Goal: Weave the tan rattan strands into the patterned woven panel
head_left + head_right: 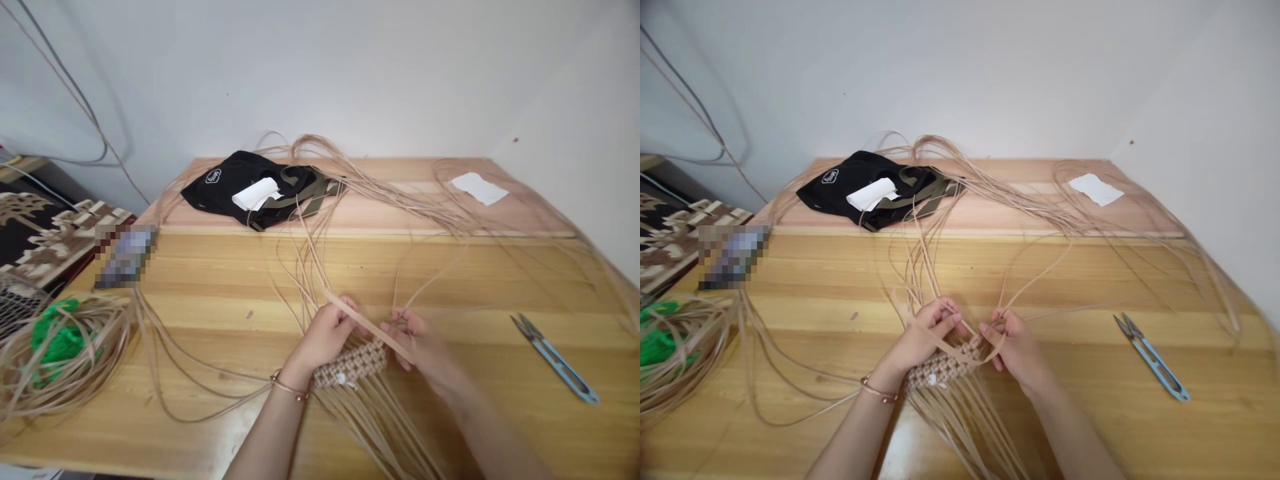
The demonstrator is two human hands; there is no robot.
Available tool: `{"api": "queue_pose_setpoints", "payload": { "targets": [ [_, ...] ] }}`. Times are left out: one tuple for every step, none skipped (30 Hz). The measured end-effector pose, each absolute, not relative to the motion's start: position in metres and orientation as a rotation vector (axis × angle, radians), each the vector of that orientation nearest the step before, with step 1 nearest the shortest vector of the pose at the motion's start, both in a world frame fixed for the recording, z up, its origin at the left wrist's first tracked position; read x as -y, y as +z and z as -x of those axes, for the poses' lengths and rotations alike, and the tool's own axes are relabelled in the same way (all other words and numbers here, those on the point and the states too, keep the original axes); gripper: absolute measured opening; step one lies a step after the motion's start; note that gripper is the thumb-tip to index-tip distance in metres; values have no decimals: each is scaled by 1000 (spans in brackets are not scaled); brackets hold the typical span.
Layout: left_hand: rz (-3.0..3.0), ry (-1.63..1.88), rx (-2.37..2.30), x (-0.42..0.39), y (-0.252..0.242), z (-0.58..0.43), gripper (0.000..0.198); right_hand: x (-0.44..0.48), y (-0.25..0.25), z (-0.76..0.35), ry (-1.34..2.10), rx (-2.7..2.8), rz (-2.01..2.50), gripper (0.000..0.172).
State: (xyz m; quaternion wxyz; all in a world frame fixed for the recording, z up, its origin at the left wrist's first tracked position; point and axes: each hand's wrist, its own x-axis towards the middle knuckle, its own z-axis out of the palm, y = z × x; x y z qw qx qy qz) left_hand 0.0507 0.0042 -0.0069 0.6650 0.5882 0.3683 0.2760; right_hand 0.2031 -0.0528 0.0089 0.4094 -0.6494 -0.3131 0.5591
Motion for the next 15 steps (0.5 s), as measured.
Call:
{"api": "queue_pose_setpoints", "payload": {
  "targets": [
    [-1332, 618, -833, -4, -6, -51, 16, 52, 8, -204, 1419, 805, 1624, 35],
    [-1339, 618, -835, -4, -4, -51, 17, 52, 8, -205, 1427, 818, 1615, 35],
    [-1348, 622, -836, -5, -3, -50, 17, 52, 8, -206, 1431, 826, 1610, 35],
    [-1357, 627, -835, -5, -2, -50, 17, 52, 8, -206, 1432, 830, 1615, 35],
    [-1362, 630, -832, -5, -1, -50, 17, 52, 8, -206, 1431, 828, 1628, 35],
    [-1362, 627, -825, -5, 0, -50, 16, 52, 9, -206, 1429, 818, 1643, 37],
    [-1361, 621, -821, -5, 1, -50, 16, 52, 9, -206, 1421, 807, 1656, 39],
    [-1364, 613, -818, -5, 1, -50, 15, 52, 9, -206, 1409, 796, 1669, 41],
    [-1368, 609, -818, -5, 1, -50, 15, 53, 10, -206, 1395, 791, 1680, 43],
    [-1375, 614, -818, -5, 0, -50, 14, 53, 9, -206, 1383, 789, 1680, 44],
    [-1382, 622, -818, -5, -1, -50, 13, 53, 9, -206, 1376, 792, 1671, 44],
    [-1388, 629, -818, -5, -2, -50, 12, 53, 8, -206, 1374, 802, 1657, 43],
    [-1389, 631, -821, -5, -3, -50, 12, 53, 7, -206, 1380, 811, 1639, 42],
    [-1386, 628, -825, -5, -4, -50, 12, 53, 6, -206, 1390, 815, 1617, 41],
    [-1384, 624, -831, -6, -4, -49, 13, 53, 5, -207, 1400, 814, 1598, 41]
  ]
}}
